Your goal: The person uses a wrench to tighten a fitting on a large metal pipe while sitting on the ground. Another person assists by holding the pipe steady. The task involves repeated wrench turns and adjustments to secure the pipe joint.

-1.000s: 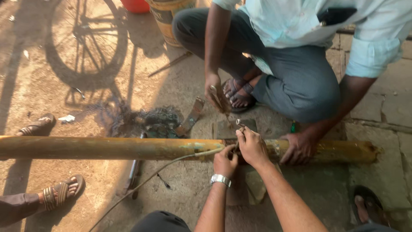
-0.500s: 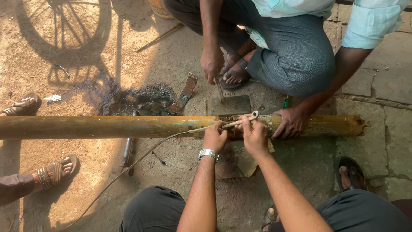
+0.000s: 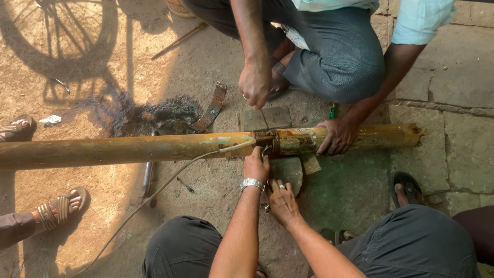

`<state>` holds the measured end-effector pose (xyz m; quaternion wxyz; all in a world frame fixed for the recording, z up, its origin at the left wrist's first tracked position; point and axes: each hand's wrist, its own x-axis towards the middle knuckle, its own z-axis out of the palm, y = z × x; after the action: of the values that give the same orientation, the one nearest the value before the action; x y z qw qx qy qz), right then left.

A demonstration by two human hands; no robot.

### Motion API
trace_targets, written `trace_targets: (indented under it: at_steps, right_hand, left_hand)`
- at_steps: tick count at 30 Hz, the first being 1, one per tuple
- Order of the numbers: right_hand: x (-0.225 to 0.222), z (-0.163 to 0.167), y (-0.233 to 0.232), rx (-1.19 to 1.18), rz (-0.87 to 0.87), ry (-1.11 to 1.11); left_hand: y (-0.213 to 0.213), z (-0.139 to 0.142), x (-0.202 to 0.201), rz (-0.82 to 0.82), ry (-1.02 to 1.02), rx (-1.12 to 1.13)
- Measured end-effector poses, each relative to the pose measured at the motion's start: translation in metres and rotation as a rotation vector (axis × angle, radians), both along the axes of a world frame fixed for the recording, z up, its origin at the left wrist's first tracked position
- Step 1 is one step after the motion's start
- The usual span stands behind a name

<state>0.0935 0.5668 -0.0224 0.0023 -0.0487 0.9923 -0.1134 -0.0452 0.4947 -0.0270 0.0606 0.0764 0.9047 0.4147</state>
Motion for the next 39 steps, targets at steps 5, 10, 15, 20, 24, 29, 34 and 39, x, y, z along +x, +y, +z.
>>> trace_targets:
  at_steps: [5, 10, 15, 20, 24, 29, 34, 39]
  right_hand:
    - [0.008, -0.021, -0.011, -0.133, -0.039, -0.005]
    - [0.003, -0.006, -0.014, -0.048, -0.058, -0.108]
    - [-0.022, 0.065, 0.005, -0.541, -0.289, 0.207]
    - [-0.093, 0.114, 0.041, -0.674, -0.175, 0.451]
    - [-0.164, 0.111, 0.06, -0.62, -0.326, 0.195]
    - [-0.218, 0.099, 0.071, -0.553, -0.435, -0.136]
    - [-0.181, 0.099, 0.06, -0.542, -0.286, 0.086]
    - [-0.159, 0.11, 0.05, -0.564, -0.277, 0.095]
  left_hand:
    - [-0.001, -0.004, 0.004, -0.031, 0.054, 0.029]
    - [-0.002, 0.0, -0.002, -0.124, -0.028, -0.055]
    - [-0.012, 0.001, -0.014, -0.096, 0.011, 0.239]
    - [-0.006, 0.008, -0.015, -0.053, 0.004, 0.206]
    - [-0.001, 0.016, -0.014, -0.02, 0.096, 0.207]
    - [0.002, 0.021, -0.017, 0.117, 0.16, 0.062]
    - [0.001, 0.025, -0.016, 0.005, 0.106, 0.207]
    - [0.001, 0.012, -0.016, -0.008, 0.014, 0.177]
